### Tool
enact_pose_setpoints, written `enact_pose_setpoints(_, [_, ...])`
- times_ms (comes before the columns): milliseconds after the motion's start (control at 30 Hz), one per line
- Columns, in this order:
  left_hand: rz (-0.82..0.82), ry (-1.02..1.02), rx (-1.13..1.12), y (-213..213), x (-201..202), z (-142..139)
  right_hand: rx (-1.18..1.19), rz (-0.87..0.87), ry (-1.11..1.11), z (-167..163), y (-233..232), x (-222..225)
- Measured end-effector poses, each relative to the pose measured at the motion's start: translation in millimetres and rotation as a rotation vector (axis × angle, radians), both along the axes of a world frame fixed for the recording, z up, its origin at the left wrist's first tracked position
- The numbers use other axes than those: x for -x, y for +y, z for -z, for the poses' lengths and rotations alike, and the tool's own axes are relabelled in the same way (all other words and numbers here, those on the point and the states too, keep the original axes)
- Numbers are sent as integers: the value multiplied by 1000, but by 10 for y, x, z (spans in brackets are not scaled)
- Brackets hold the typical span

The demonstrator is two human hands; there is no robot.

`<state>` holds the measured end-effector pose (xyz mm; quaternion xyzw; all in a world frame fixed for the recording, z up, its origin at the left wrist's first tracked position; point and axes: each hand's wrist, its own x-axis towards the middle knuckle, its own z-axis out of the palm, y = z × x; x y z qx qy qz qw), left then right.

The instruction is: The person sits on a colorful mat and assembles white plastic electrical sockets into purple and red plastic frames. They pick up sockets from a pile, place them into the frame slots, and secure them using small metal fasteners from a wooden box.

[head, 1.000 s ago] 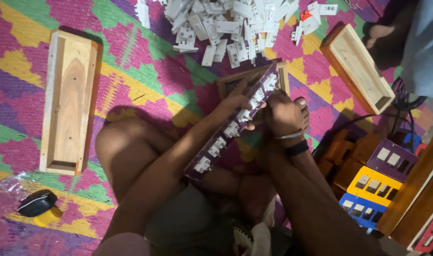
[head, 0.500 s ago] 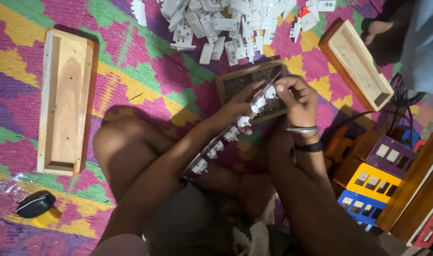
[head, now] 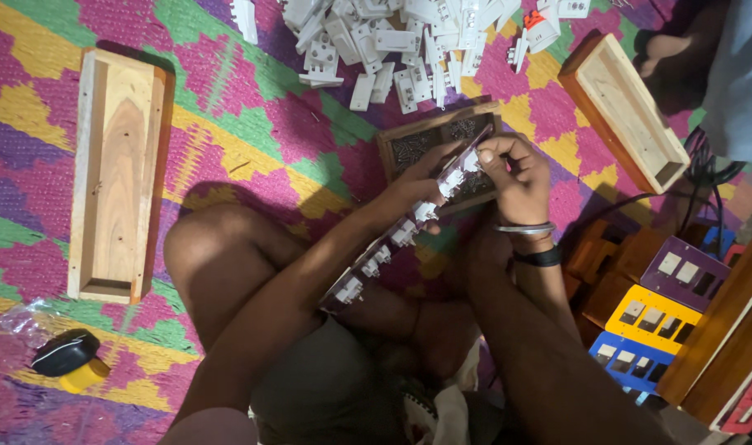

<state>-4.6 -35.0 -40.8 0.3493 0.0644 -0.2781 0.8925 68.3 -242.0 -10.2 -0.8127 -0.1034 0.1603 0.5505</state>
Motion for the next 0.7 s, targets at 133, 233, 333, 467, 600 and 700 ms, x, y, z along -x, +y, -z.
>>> enact_pose_setpoints(133, [-4,-1,-2,-30,-5,14,31,75,-16,15,42,44])
enact_pose_setpoints(233, [-13,-36,-43,-54,4,16,41,114,-92,-10,115,101])
enact_pose_setpoints(333, [-24,-56,-40,-59,10,8,103,110,-220,-89,186,173])
enact_pose_setpoints(467, [-20,-22,-30,-42,9,-18,164,75,-327,-185,226,222])
enact_pose_setpoints(600, [-7,-49,-64,-40,32,-60,162,94,-371,-125,199,210])
enact_pose_setpoints(700, [8,-94,-120,-50,47,-80,204,183,-366,26,159,139])
